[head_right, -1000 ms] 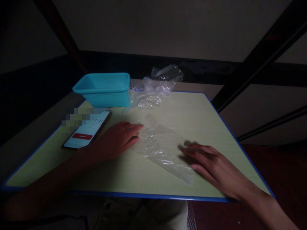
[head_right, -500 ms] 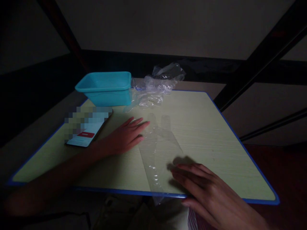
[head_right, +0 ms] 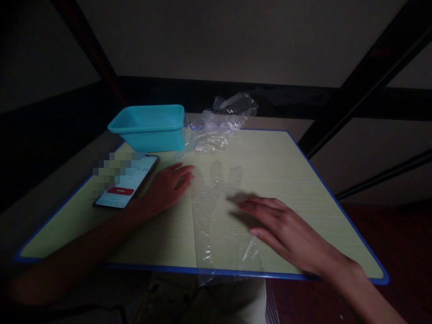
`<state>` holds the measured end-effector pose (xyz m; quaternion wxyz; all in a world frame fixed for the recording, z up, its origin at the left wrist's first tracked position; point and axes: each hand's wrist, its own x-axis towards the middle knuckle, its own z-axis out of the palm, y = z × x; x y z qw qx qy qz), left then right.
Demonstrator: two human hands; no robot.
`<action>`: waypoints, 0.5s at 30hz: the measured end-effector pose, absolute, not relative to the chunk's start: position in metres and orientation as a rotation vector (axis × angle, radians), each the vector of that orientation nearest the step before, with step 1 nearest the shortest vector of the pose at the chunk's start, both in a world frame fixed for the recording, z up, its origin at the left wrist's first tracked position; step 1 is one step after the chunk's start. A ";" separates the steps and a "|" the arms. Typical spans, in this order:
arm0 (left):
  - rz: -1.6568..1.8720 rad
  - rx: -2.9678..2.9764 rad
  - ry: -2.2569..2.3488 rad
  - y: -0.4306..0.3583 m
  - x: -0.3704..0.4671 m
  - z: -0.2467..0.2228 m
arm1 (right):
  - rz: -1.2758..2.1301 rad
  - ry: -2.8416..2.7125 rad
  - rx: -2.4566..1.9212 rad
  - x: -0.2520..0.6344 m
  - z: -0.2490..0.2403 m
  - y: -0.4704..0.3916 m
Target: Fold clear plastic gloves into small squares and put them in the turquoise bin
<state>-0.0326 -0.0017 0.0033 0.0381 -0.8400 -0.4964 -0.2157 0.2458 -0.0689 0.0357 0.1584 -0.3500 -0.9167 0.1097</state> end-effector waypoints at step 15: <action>-0.607 -2.922 -1.511 0.003 -0.027 -0.009 | 0.256 -2.423 -1.182 0.240 0.015 0.013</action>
